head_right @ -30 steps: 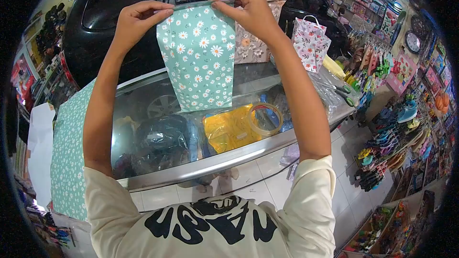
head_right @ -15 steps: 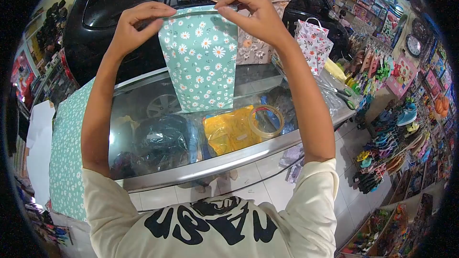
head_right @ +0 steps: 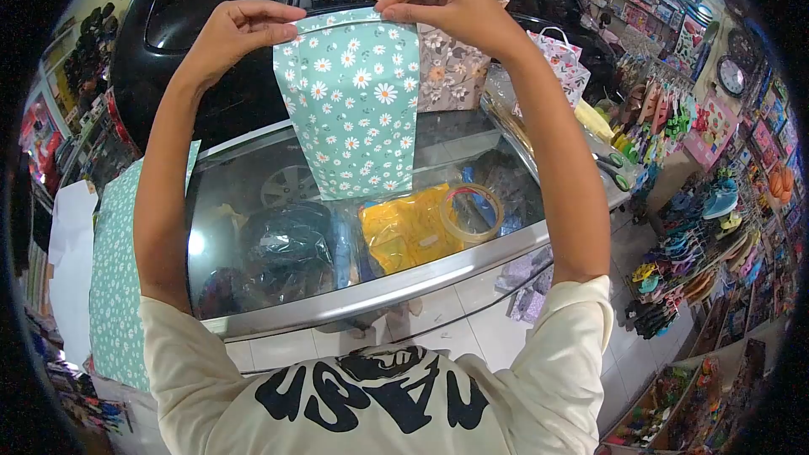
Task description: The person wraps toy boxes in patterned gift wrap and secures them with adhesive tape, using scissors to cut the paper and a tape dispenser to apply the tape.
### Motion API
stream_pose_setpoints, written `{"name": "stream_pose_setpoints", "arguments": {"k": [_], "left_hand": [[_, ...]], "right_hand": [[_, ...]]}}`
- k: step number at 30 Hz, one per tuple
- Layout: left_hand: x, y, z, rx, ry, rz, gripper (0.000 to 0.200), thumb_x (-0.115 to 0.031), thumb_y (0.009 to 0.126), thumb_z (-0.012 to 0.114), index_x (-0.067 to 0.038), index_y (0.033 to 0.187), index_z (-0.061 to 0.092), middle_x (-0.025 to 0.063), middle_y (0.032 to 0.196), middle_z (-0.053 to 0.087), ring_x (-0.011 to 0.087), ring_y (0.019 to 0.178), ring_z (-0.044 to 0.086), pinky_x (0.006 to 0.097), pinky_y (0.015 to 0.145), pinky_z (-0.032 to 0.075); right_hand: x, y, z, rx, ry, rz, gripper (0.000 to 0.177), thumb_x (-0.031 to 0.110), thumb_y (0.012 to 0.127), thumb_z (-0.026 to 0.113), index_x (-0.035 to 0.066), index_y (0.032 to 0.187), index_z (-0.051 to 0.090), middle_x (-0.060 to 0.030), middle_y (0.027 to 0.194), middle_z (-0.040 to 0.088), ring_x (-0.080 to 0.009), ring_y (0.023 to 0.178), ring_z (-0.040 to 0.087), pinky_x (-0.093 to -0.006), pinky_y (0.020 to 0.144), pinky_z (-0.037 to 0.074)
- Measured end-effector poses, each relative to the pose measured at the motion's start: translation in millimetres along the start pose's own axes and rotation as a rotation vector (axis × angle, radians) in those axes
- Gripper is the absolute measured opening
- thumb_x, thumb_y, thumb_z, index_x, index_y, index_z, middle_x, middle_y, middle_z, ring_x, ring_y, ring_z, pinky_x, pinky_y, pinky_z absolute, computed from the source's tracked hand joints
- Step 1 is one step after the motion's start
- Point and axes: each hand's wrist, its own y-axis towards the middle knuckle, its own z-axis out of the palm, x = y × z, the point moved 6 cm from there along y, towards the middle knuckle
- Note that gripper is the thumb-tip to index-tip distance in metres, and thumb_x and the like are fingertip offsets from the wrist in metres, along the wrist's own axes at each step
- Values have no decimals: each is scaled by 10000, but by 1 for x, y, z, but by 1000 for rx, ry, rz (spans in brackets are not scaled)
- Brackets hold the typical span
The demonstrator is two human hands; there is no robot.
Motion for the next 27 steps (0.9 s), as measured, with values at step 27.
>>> {"name": "stream_pose_setpoints", "arguments": {"k": [27], "left_hand": [[-23, 27, 17, 178, 257, 10, 223, -246, 771, 726, -38, 847, 709, 29, 741, 659, 80, 696, 600, 215, 672, 474]], "right_hand": [[37, 27, 15, 248, -291, 54, 195, 192, 826, 657, 33, 939, 674, -73, 821, 661, -125, 742, 602, -261, 672, 480]]}}
